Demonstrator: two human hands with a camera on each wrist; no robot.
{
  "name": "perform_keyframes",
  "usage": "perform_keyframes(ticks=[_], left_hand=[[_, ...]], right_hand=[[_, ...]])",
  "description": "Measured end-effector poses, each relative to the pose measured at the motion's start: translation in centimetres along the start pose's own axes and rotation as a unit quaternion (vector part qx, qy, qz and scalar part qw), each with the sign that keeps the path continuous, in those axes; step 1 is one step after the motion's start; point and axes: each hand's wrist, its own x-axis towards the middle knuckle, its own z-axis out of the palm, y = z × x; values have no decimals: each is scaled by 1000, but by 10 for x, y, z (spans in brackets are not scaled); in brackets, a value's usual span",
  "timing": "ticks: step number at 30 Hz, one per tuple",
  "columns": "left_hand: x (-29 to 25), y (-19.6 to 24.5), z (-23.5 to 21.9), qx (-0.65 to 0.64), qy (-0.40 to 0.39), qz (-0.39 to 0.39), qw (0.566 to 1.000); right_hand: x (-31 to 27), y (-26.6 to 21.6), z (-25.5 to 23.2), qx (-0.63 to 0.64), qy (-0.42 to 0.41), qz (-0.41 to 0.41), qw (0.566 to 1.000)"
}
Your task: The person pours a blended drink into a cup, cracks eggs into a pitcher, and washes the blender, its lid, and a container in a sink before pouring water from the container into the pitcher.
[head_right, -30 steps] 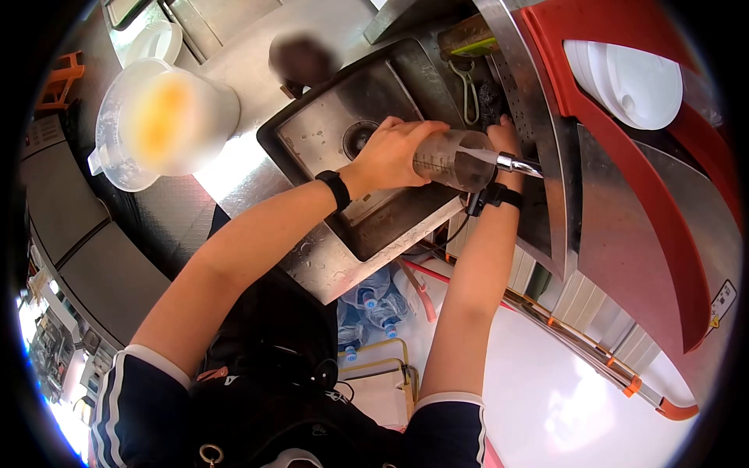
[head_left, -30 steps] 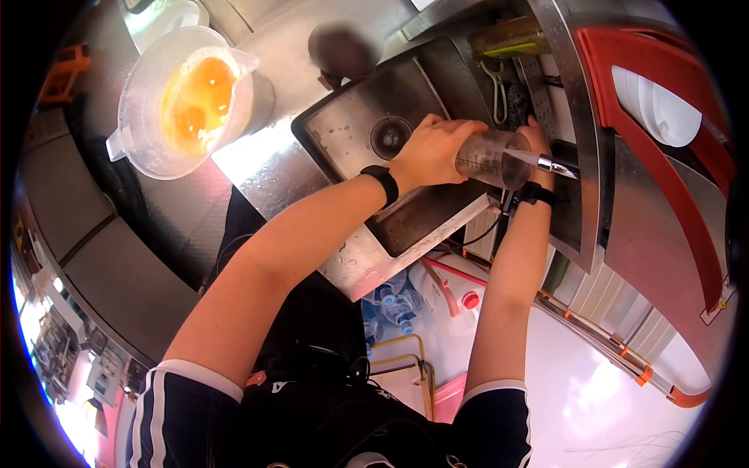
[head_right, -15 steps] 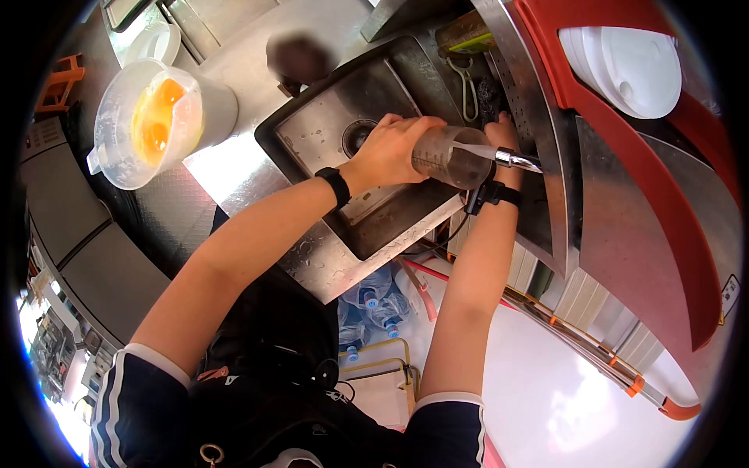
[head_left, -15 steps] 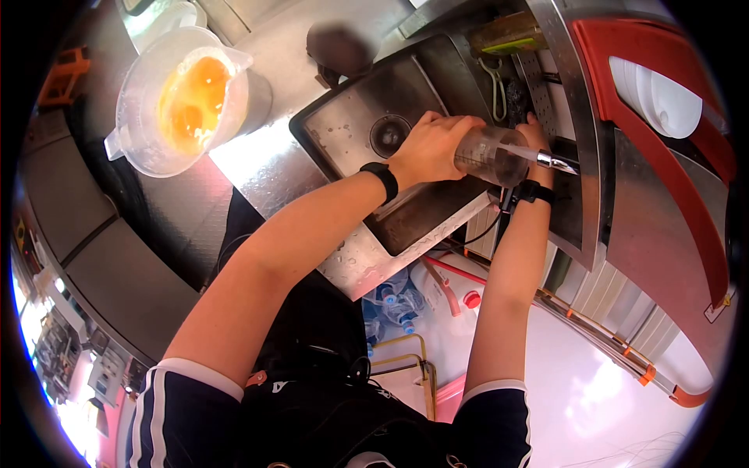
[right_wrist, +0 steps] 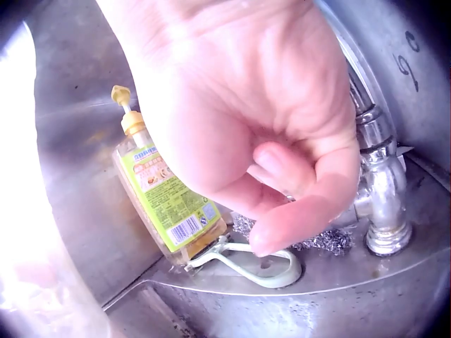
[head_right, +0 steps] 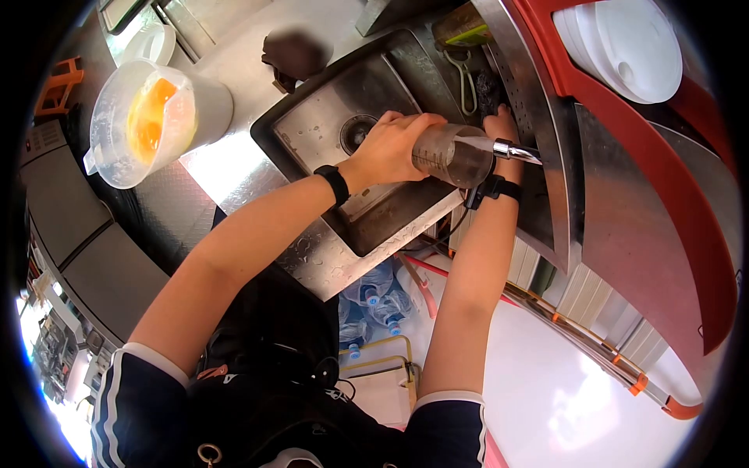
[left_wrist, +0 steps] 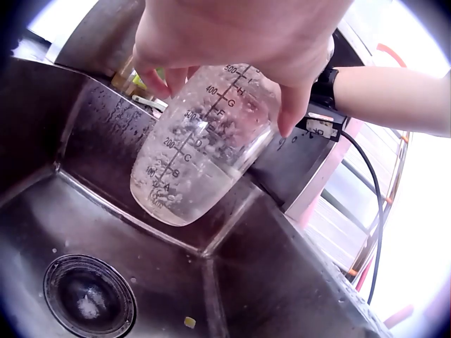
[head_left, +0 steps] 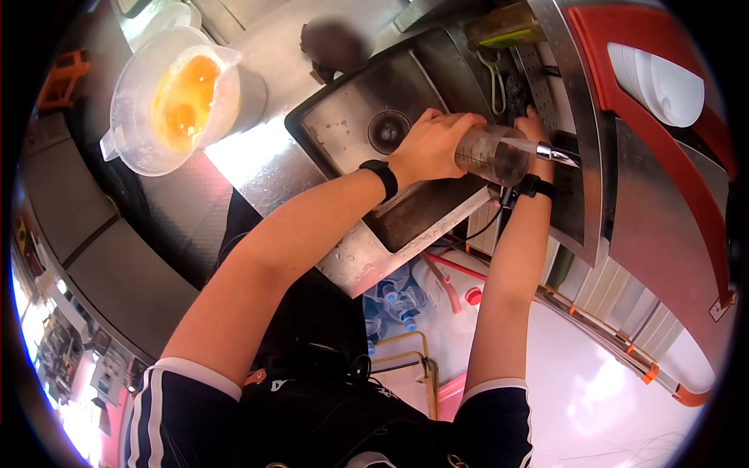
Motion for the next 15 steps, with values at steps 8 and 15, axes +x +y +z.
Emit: perform_keyframes(ticks=[8, 15], left_hand=[[1, 1, 0, 5, -3, -2, 1000], [0, 2, -3, 1, -8, -4, 1000]], right_hand=[[-6, -7, 0, -1, -9, 2, 1000], [-18, -19, -4, 31, -22, 33, 999]])
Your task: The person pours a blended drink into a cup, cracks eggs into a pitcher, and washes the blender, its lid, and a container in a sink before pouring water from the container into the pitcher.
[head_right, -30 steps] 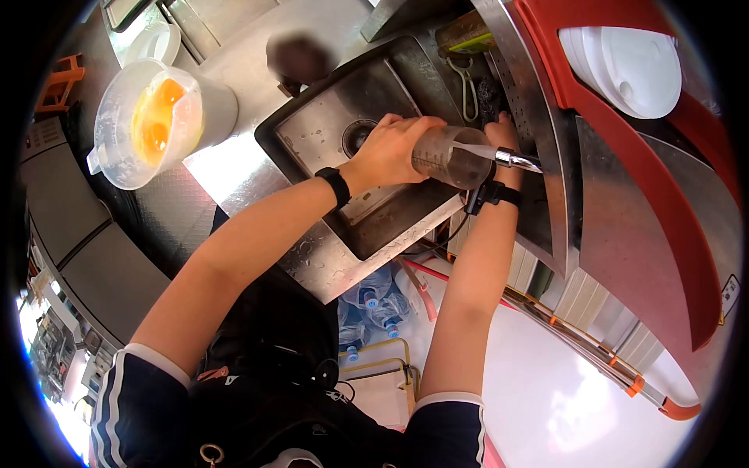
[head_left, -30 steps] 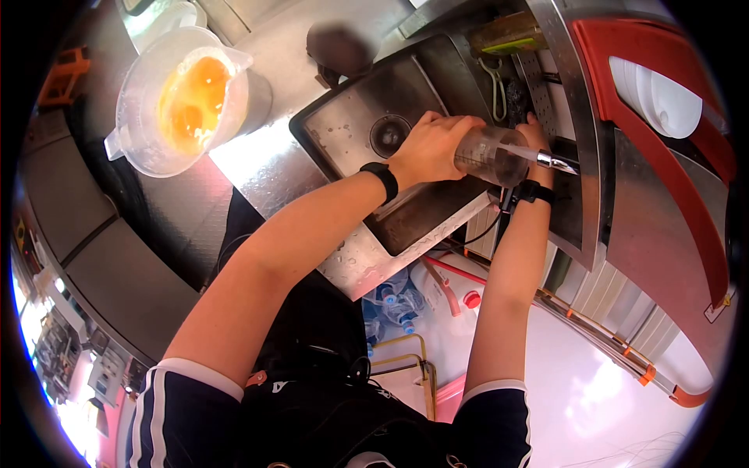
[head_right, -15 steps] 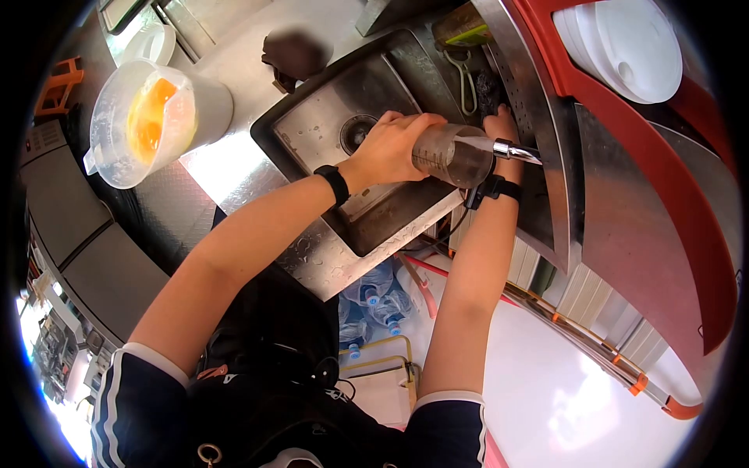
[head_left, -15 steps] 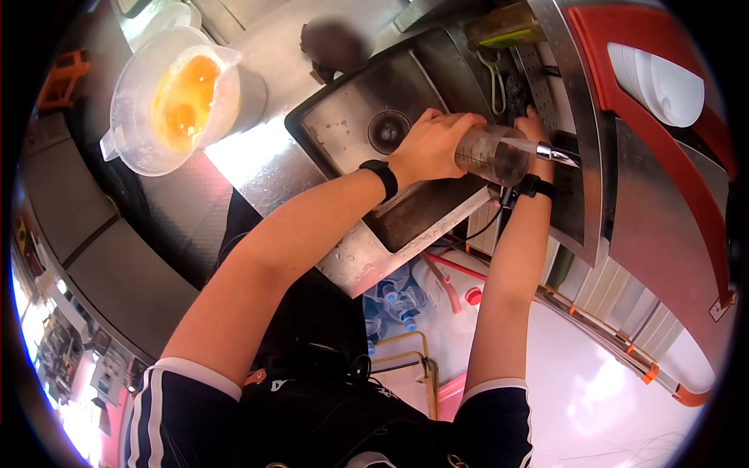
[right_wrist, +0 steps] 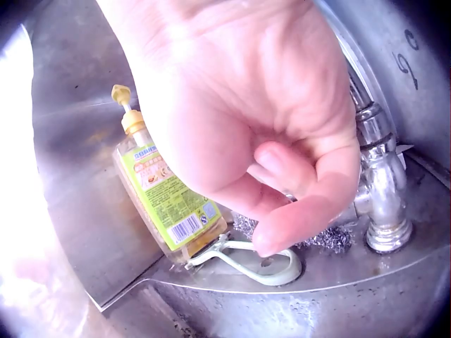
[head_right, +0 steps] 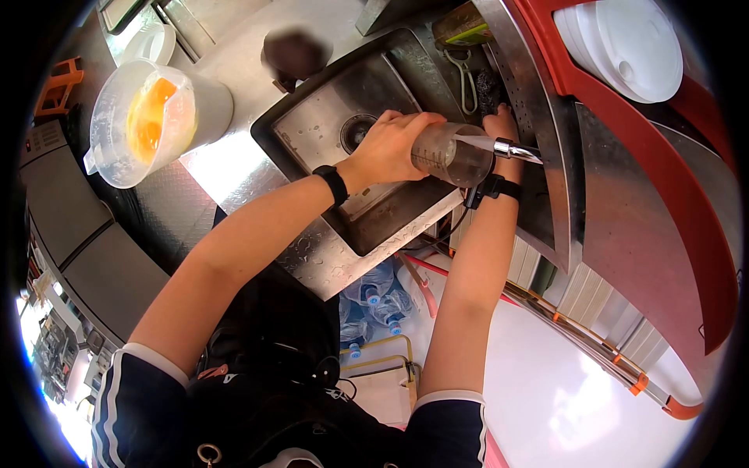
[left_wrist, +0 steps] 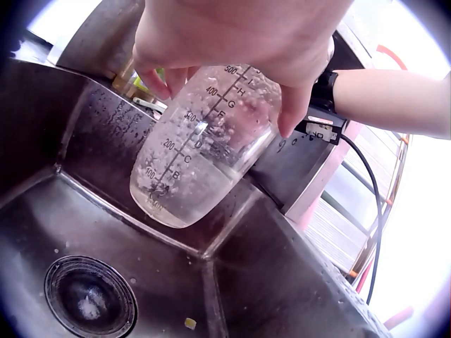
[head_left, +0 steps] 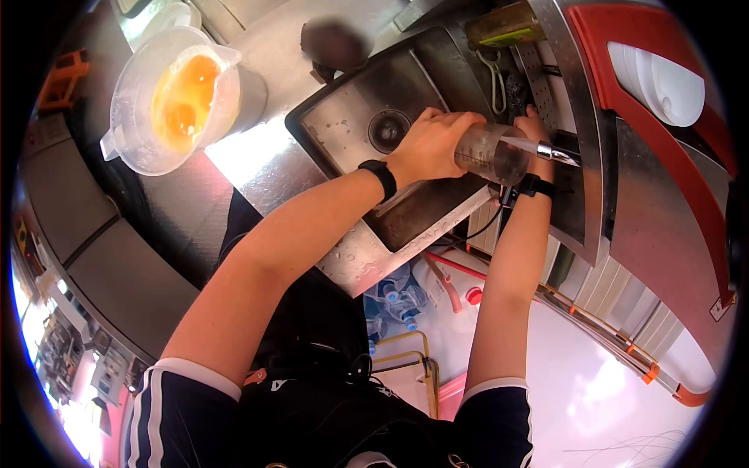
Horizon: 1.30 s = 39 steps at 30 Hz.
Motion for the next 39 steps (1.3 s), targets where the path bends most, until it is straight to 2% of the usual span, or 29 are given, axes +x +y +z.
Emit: perform_keyframes(ticks=[4, 10, 16, 25, 39], left_hand=[[-2, 0, -1, 3, 2, 2, 1000], [-5, 1, -3, 3, 6, -6, 1000], [-9, 1, -5, 4, 24, -2, 1000], [-12, 1, -6, 8, 15, -24, 1000], [-14, 0, -7, 2, 7, -40, 999]], right_hand=[[9, 9, 1, -57, 14, -30, 998], [11, 15, 2, -24, 23, -53, 998], [4, 9, 1, -36, 23, -32, 999], [5, 11, 1, -50, 32, -67, 996], [14, 16, 0, -36, 18, -56, 998]])
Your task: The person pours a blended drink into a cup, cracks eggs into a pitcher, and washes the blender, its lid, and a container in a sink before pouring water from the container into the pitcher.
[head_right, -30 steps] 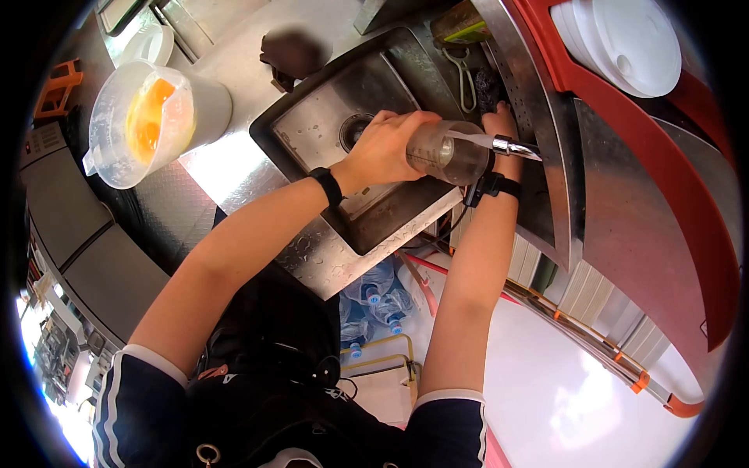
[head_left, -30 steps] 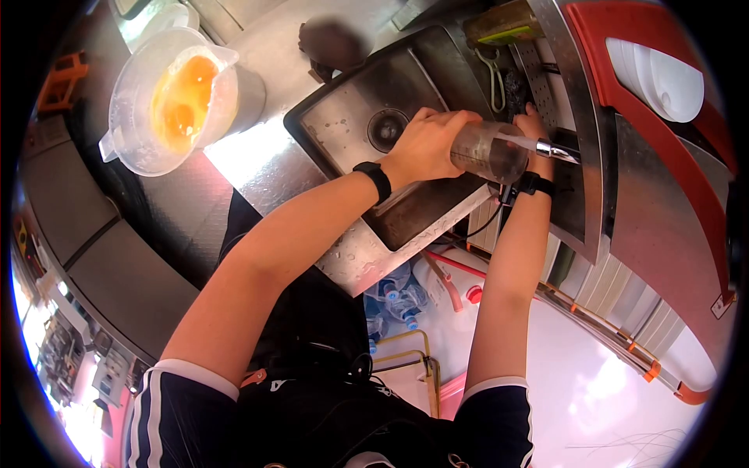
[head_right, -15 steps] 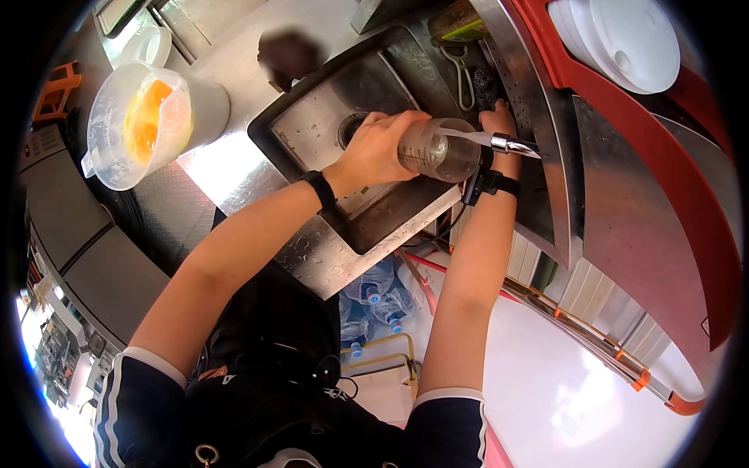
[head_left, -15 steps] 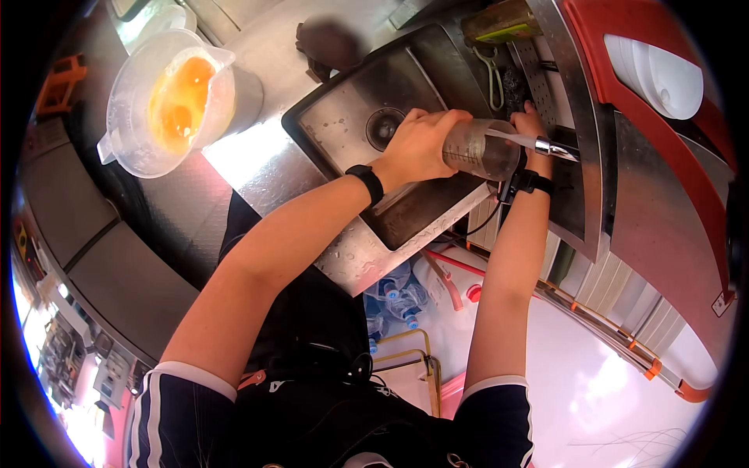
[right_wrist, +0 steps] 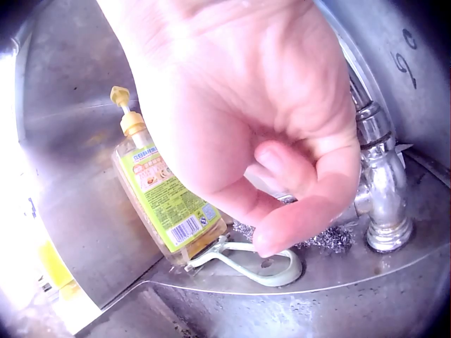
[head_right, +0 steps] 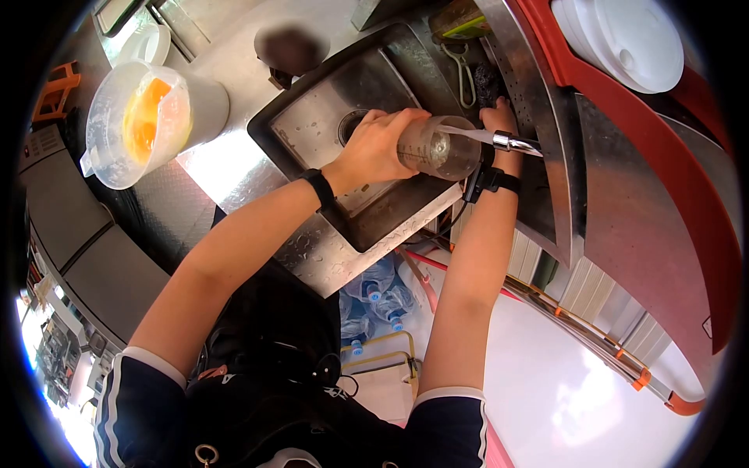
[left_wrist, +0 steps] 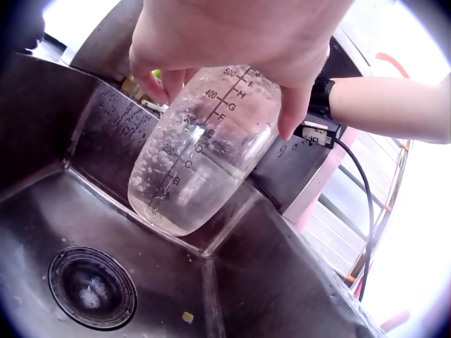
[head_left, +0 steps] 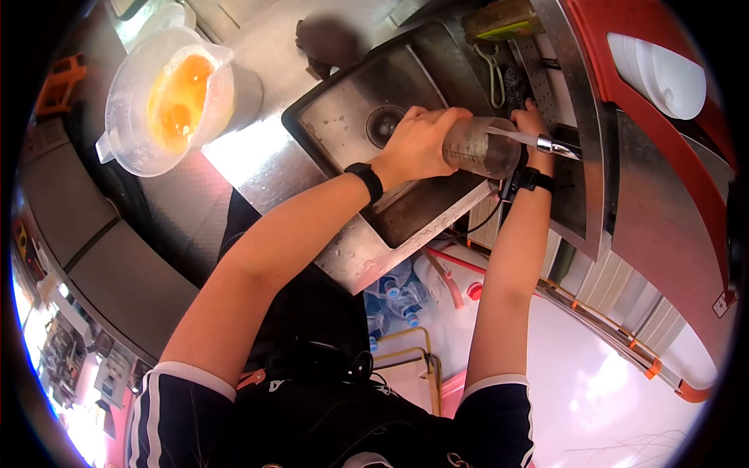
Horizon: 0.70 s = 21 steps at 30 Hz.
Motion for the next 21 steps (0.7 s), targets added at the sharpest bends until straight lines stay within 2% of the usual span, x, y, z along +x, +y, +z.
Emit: perform_keyframes(ticks=[3, 21], left_hand=[[1, -1, 1, 9, 12, 24, 1000], [1, -2, 6, -18, 3, 27, 999]], right_hand=[[-1, 0, 1, -3, 11, -11, 1000], [0, 1, 1, -10, 21, -18, 1000]])
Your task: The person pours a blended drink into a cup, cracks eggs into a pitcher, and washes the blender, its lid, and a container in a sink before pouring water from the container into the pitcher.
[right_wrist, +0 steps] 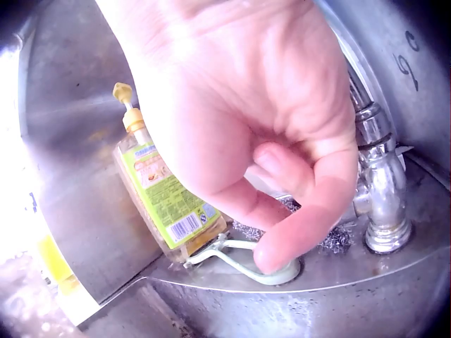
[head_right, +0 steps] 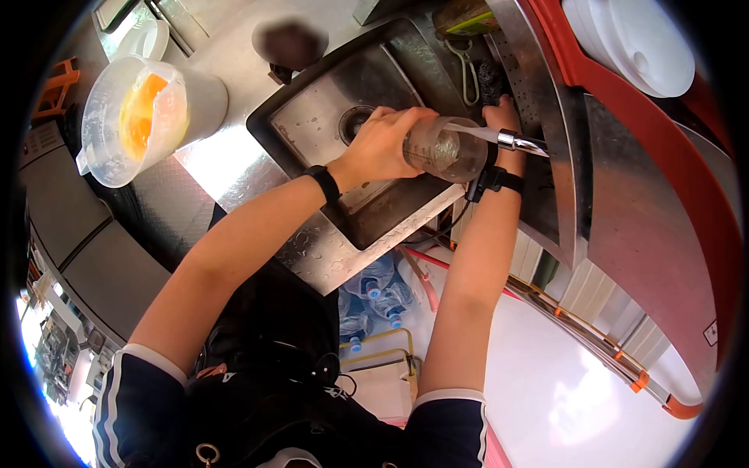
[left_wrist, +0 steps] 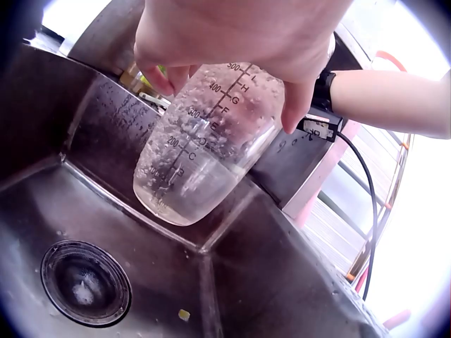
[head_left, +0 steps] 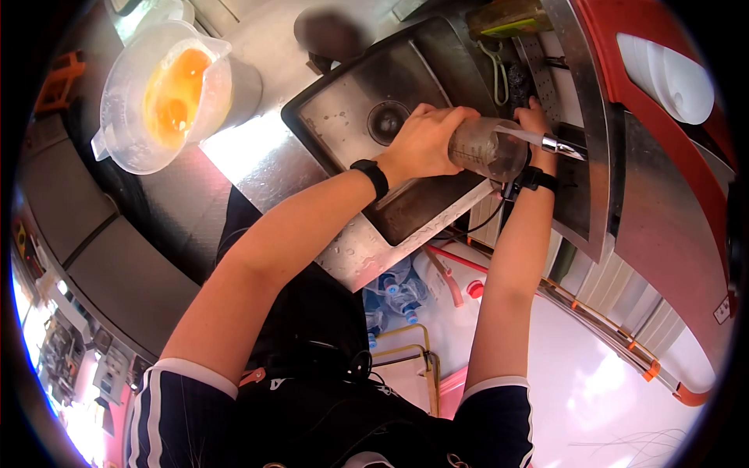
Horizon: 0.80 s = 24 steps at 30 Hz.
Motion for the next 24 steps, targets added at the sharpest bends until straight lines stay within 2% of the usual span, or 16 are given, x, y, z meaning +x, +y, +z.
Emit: perform_keyframes(ticks=[7, 10, 13, 16, 17, 19, 20, 24], left_hand=[[0, -1, 3, 1, 11, 7, 1000], [0, -1, 4, 1, 13, 9, 1000], [0, -1, 4, -2, 15, 11, 1000], [0, -1, 3, -2, 13, 8, 1000], [0, -2, 3, 2, 15, 8, 1000], [0, -2, 3, 5, 17, 8, 1000], [0, -2, 3, 2, 16, 6, 1000], [-1, -3, 4, -6, 20, 6, 1000]], right_hand=[[-1, -2, 0, -10, -12, 4, 1000], [-3, -4, 1, -25, 8, -7, 1000], [-4, -6, 0, 13, -1, 25, 1000], [5, 5, 0, -28, -5, 5, 1000], [6, 6, -2, -154, -67, -42, 985], [8, 8, -4, -276, -128, -87, 949], [3, 2, -3, -199, -98, -51, 974], [-14, -16, -4, -38, -26, 18, 999]])
